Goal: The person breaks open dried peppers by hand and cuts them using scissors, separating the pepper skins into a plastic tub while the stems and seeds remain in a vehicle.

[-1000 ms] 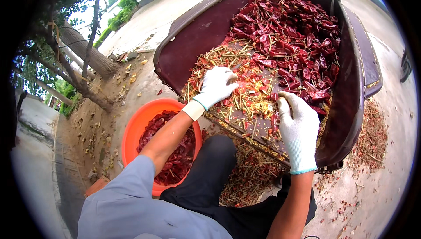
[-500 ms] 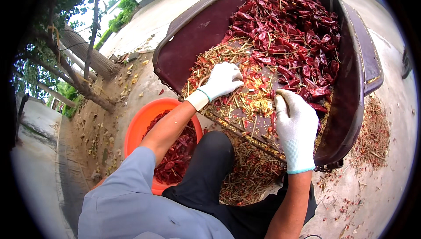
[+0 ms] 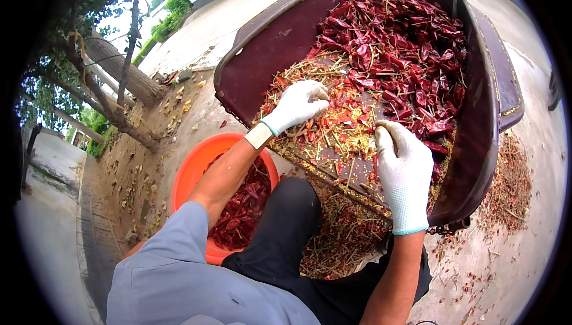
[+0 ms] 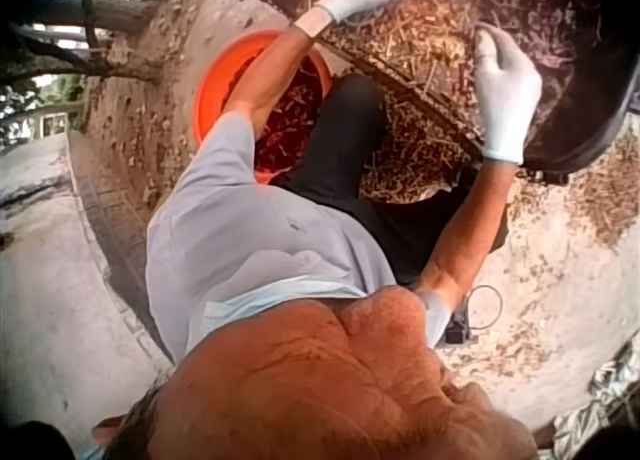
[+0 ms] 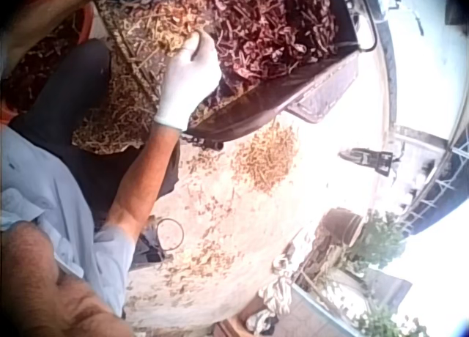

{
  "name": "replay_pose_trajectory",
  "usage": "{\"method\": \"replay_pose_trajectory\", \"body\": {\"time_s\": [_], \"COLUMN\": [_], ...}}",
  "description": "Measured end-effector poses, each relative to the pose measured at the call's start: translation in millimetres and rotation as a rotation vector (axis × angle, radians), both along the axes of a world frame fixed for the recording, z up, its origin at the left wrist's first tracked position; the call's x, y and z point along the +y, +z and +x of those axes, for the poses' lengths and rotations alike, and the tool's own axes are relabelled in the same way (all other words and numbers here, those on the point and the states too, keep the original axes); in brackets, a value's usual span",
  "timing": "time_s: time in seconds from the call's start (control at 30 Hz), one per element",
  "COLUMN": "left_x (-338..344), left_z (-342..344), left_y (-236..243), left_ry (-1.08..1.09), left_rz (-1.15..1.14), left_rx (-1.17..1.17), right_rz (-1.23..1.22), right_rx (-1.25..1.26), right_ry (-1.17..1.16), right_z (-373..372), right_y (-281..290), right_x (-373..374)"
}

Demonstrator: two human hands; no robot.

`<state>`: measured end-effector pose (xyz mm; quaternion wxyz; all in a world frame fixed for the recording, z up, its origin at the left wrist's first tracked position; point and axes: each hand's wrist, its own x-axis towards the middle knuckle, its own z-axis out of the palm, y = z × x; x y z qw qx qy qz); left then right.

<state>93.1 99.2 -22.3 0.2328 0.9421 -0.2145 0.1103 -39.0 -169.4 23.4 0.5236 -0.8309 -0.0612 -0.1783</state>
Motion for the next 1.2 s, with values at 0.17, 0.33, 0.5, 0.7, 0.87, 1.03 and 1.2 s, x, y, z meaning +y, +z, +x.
{"method": "replay_pose_trajectory", "body": {"time_s": [0.17, 0.33, 0.5, 0.7, 0.87, 1.03, 1.2], "left_x": [-26, -35, -46, -52, -56, -49, -39], "left_z": [-11, 1, 8, 22, 23, 11, -16], "left_y": [16, -10, -14, -24, -27, 7, 25], "left_ry": [0.07, 0.03, -0.04, -0.074, -0.047, 0.058, -0.051], "left_rz": [0.091, 0.432, 0.515, 0.593, 0.47, 0.058, -0.24], "left_rx": [0.162, 0.124, 0.147, 0.099, 0.049, 0.238, 0.35], "right_rz": [0.009, 0.008, -0.028, -0.037, -0.03, 0.137, 0.359], "right_rx": [0.008, 0.01, -0.03, -0.027, -0.034, 0.126, 0.202], "right_ry": [-0.002, 0.003, -0.032, -0.032, -0.041, -0.009, 0.004], "right_z": [0, -1, -1, -3, -5, -5, -5], "right_y": [-1, -1, -8, -6, -8, -2, 4], "right_x": [-1, -2, -5, -5, -8, -10, -13]}}
